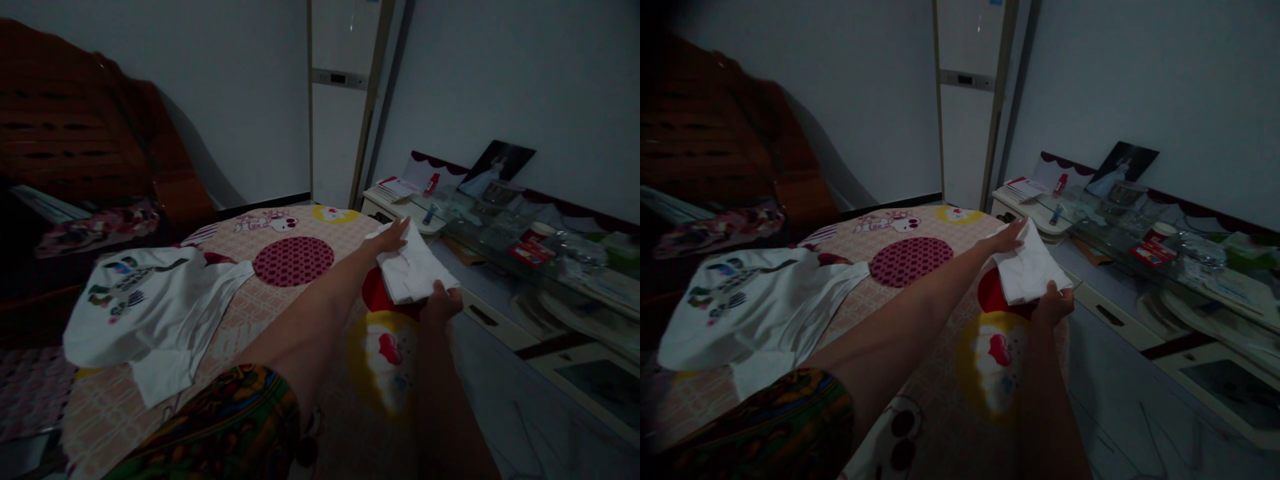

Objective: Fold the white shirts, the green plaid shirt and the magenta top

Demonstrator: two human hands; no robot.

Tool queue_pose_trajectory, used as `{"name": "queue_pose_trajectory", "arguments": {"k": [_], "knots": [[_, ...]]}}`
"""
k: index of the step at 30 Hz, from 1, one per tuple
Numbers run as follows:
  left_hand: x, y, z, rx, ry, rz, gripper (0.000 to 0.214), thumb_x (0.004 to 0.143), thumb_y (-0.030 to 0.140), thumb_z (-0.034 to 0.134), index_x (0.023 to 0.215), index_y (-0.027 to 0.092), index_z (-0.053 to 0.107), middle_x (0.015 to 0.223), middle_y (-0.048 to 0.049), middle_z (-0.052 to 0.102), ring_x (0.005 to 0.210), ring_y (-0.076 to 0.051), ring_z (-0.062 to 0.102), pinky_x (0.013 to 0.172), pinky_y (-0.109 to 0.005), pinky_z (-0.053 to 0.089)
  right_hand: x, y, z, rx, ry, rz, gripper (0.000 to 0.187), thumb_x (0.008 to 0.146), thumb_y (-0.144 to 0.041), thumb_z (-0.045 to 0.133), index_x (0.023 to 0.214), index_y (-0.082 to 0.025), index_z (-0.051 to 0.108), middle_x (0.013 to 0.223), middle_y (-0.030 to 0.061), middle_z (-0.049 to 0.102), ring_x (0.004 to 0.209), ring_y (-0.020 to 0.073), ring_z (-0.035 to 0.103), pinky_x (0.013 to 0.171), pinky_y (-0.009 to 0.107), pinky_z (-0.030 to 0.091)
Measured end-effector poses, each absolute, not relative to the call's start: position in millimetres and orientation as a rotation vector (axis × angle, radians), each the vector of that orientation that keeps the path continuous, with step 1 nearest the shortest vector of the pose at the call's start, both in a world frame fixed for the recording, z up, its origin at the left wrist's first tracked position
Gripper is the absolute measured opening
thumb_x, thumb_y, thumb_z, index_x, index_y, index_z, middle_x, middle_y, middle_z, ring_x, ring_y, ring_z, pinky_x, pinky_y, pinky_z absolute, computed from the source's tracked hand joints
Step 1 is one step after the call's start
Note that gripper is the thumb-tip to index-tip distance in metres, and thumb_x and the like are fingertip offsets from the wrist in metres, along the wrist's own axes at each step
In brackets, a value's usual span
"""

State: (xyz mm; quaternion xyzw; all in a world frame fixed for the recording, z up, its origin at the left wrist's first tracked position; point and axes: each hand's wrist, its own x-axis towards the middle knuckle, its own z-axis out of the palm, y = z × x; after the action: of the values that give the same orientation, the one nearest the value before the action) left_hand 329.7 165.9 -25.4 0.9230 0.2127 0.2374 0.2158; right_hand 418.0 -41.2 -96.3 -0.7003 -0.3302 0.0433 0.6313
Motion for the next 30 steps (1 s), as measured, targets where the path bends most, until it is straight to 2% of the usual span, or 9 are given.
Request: {"name": "queue_pose_trajectory", "arguments": {"k": [4, 6, 10, 13, 15, 18, 23, 27, 30], "knots": [[299, 132, -55, 2.522, 0.618, 0.666, 0.074, 0.091, 0.032, 0.058, 0.155, 0.008, 0.03, 0.165, -0.0248, 0.019, 0.154, -0.032, 0.021, 0.123, -0.045, 0.027, 418, -43, -97, -1.619, -0.511, -0.047, 0.034, 0.079, -0.047, 0.055, 0.096, -0.019, 0.064, 0.076, 0.0043, 0.063, 0.071, 0.0238, 0.059, 0.062, 0.037, 0.052], [273, 115, -65, 2.52, 0.636, 0.68, 0.069, 0.093, 0.032, 0.057, 0.154, 0.008, 0.034, 0.165, -0.0237, 0.02, 0.154, -0.03, 0.022, 0.124, -0.043, 0.026, 421, -48, -95, -1.602, -0.506, -0.064, 0.037, 0.079, -0.048, 0.054, 0.1, -0.019, 0.064, 0.08, 0.0051, 0.063, 0.071, 0.0243, 0.06, 0.062, 0.038, 0.052], [206, 96, -77, 2.486, 0.785, 0.725, 0.046, 0.095, 0.028, 0.054, 0.139, 0.019, 0.054, 0.157, -0.0161, 0.043, 0.15, -0.026, 0.033, 0.123, -0.044, 0.031, 420, -59, -82, -1.533, -0.538, -0.167, 0.04, 0.084, -0.05, 0.05, 0.106, -0.02, 0.065, 0.086, 0.0071, 0.063, 0.072, 0.0247, 0.062, 0.062, 0.038, 0.052], [150, 91, -75, 2.443, 0.967, 0.756, 0.038, 0.092, 0.02, 0.055, 0.129, 0.017, 0.061, 0.146, -0.0157, 0.056, 0.141, -0.027, 0.048, 0.118, -0.046, 0.038, 398, -60, -73, -1.529, -0.585, -0.257, 0.037, 0.083, -0.049, 0.055, 0.099, -0.018, 0.068, 0.08, 0.0076, 0.064, 0.072, 0.0243, 0.062, 0.064, 0.036, 0.052], [114, 89, -69, 2.403, 1.106, 0.765, 0.035, 0.09, 0.018, 0.057, 0.123, 0.016, 0.065, 0.138, -0.0148, 0.062, 0.131, -0.026, 0.056, 0.114, -0.044, 0.043, 371, -55, -69, -1.551, -0.71, -0.158, 0.036, 0.082, -0.049, 0.058, 0.092, -0.016, 0.07, 0.068, 0.0052, 0.062, 0.065, 0.0221, 0.06, 0.06, 0.033, 0.049], [62, 85, -57, 2.334, 1.399, 0.796, 0.035, 0.089, 0.019, 0.059, 0.123, 0.015, 0.066, 0.134, -0.0132, 0.065, 0.128, -0.026, 0.058, 0.113, -0.042, 0.043, 324, -39, -68, -1.562, -1.026, 0.214, 0.037, 0.083, -0.05, 0.056, 0.088, -0.017, 0.071, 0.055, -0.0003, 0.056, 0.051, 0.0171, 0.053, 0.051, 0.028, 0.044], [-6, 79, -47, 2.194, 1.916, 0.765, 0.037, 0.088, 0.016, 0.055, 0.123, 0.014, 0.066, 0.127, -0.014, 0.068, 0.122, -0.026, 0.061, 0.109, -0.037, 0.045, 258, -5, -72, -1.469, -1.679, 0.456, 0.025, 0.08, -0.038, 0.054, 0.073, -0.02, 0.068, 0.063, 0.0026, 0.065, 0.059, 0.0164, 0.06, 0.057, 0.025, 0.042], [-33, 75, -53, 2.16, 2.088, 0.591, 0.033, 0.084, 0.012, 0.055, 0.114, 0.011, 0.068, 0.117, -0.0162, 0.069, 0.116, -0.026, 0.063, 0.103, -0.033, 0.046, 222, 23, -86, -1.557, -1.7, 0.566, 0.021, 0.077, -0.032, 0.051, 0.066, -0.022, 0.065, 0.059, 0.0023, 0.064, 0.06, 0.0166, 0.06, 0.056, 0.024, 0.041], [-41, 74, -59, 2.148, 2.144, 0.473, 0.032, 0.081, 0.01, 0.058, 0.111, 0.007, 0.067, 0.12, -0.0198, 0.066, 0.12, -0.028, 0.059, 0.104, -0.033, 0.043, 209, 37, -99, -1.656, -1.56, 0.561, 0.021, 0.076, -0.035, 0.051, 0.069, -0.022, 0.066, 0.057, 0.0013, 0.062, 0.059, 0.0172, 0.06, 0.055, 0.025, 0.041]]}}
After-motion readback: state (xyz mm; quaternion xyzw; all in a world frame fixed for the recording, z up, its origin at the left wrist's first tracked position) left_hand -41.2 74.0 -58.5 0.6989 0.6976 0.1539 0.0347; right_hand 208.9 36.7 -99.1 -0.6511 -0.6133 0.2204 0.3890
